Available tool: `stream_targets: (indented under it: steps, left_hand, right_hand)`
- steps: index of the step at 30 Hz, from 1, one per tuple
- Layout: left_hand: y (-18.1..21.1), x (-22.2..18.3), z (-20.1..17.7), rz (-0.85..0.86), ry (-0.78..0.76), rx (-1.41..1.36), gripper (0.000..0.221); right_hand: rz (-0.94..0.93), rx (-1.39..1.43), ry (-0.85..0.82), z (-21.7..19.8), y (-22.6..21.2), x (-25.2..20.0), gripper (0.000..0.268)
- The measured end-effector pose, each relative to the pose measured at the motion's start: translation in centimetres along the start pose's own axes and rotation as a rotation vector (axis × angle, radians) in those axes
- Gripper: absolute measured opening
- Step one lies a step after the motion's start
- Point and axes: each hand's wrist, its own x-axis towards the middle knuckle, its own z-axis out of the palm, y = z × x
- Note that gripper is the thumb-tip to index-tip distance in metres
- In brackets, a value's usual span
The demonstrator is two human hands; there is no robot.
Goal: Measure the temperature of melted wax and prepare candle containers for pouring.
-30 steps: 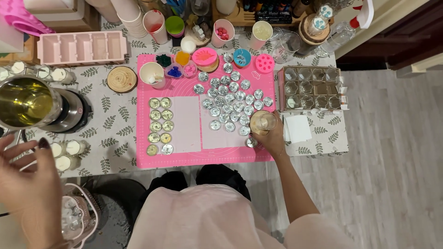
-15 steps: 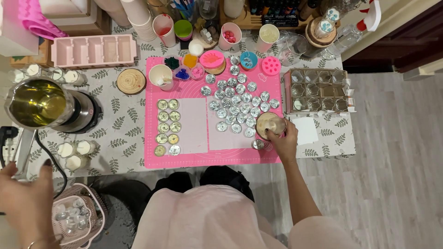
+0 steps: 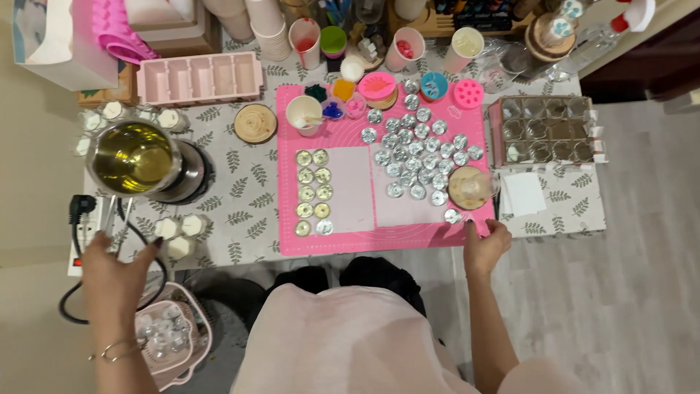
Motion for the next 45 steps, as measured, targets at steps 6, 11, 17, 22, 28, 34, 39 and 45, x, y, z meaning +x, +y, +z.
stream_targets:
  steps: [6, 11, 17, 22, 28, 34, 39, 45]
  left_hand:
    - [0.0, 0.9, -0.9, -0.004, -0.074, -0.034, 0.069]
    - [0.8, 1.8, -2.3, -0.048, -0.068, -0.117, 0.059]
    - [1.0, 2.1, -2.7, 0.01, -0.095, -0.123, 0.047]
    - [1.6, 2.4, -2.9, 0.168, 0.034, -0.065, 0.059]
    - [-0.9, 5.8, -0.2, 0.041, -0.133, -0.237, 0.075]
    - [-2.2, 8.2, 1.2, -0.473, -0.702, -0.794, 0.031]
    - [-2.2, 7.8, 2.6, -0.596, -0.851, -1.04, 0.025]
    - [1.1, 6.6, 1.1, -0.651, -0.736, -1.124, 0.026]
  right_hand:
    - [-0.152, 0.085, -0.038, 4.2, -7.3, -7.4, 0.048]
    - [-0.478, 0.136, -0.5, 9.8, -13.3, -14.7, 0.047]
    - [-0.458, 0.032, -0.478, 11.8, -19.3, -18.5, 0.059]
    - [-0.384, -0.077, -0.412, 13.7, -19.9, -19.6, 0.052]
    - [-0.345, -0.127, -0.344, 13.9, -20.5, -20.5, 0.047]
    - [-0.398, -0.068, -0.309, 13.2, -20.2, -20.9, 0.065]
    - [-0.31, -0.07, -0.301, 11.9, -18.0, -21.4, 0.062]
    - [-0.097, 0.113, -0.282, 10.0, -16.3, -21.2, 0.049]
